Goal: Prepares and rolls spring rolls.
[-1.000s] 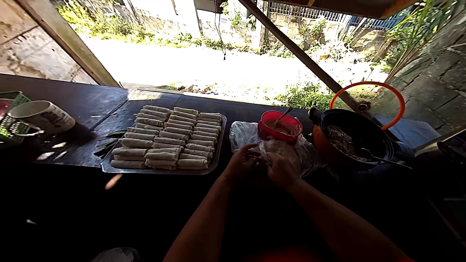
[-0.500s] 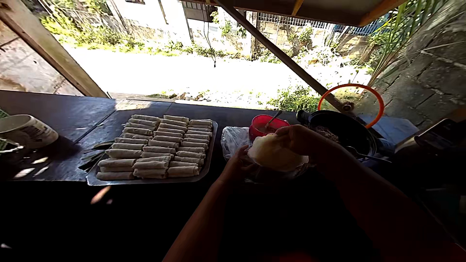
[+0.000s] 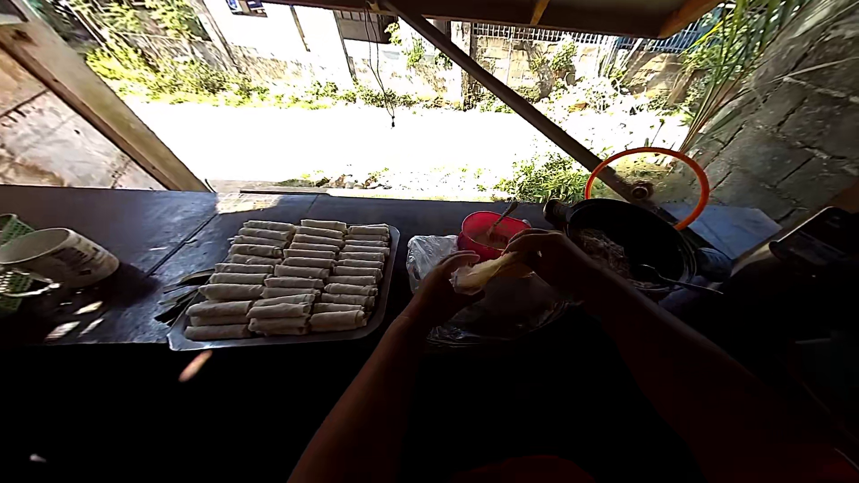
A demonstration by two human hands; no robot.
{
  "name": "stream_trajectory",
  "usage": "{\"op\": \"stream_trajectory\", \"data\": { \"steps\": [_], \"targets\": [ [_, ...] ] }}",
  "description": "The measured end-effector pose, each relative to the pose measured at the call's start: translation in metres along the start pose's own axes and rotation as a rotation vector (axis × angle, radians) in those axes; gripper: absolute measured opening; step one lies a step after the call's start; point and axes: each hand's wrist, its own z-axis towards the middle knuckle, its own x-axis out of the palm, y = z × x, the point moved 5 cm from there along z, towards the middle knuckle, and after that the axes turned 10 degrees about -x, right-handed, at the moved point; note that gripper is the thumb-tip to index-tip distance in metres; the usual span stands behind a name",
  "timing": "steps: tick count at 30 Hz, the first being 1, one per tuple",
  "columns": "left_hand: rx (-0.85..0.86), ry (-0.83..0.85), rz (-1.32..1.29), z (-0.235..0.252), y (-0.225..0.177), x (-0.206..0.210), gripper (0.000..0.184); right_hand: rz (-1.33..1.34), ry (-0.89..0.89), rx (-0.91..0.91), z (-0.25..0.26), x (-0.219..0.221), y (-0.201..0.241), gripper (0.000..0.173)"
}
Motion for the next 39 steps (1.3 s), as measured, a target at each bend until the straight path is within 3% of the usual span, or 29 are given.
{"op": "stream_trajectory", "data": {
  "steps": [3, 7, 16, 18, 22, 24, 26, 30, 32, 34, 39],
  "targets": [
    [-0.039, 0.094, -0.005, -0.004, 0.004, 0.015, 0.038, -0.005, 0.084, 0.07, -0.009, 0.006, -0.007, 0.016],
    [-0.125, 0.059, -0.02, -0.004, -0.009, 0.007, 0.031, 0.014, 0.11, 0.165, -0.001, -0.009, -0.004, 0.014],
    [0.022, -0.194, 0.014, -0.031, -0.064, -0.035, 0.016, 0.054, 0.077, 0.124, 0.022, -0.032, 0.013, 0.013],
    [0.074, -0.096, -0.01, -0.04, -0.079, -0.035, 0.017, 0.075, 0.066, 0.133, 0.021, -0.028, 0.011, 0.011],
    [0.228, 0.374, -0.178, -0.065, -0.09, -0.031, 0.043, 0.264, 0.145, 0.081, 0.025, -0.025, 0.033, 0.011],
    [0.242, 0.337, -0.382, -0.054, -0.069, -0.03, 0.051, 0.261, 0.269, -0.057, 0.03, -0.023, 0.053, 0.012],
    [0.152, 0.268, -0.565, -0.033, -0.045, -0.019, 0.059, 0.2, 0.383, -0.192, 0.033, -0.02, 0.073, 0.019],
    [0.198, 0.547, -0.694, -0.007, -0.049, 0.019, 0.102, 0.213, 0.502, -0.318, 0.034, -0.03, 0.107, 0.025],
    [0.156, 0.763, -0.799, -0.008, -0.055, 0.035, 0.095, 0.265, 0.484, -0.34, 0.03, -0.036, 0.116, 0.025],
    [0.144, 0.941, -0.972, -0.017, -0.059, 0.051, 0.07, 0.356, 0.437, -0.342, 0.023, -0.04, 0.116, 0.021],
    [0.144, 1.055, -1.247, -0.054, -0.056, 0.081, 0.062, 0.72, 0.154, -0.253, -0.021, -0.025, 0.081, 0.015]
  ]
}}
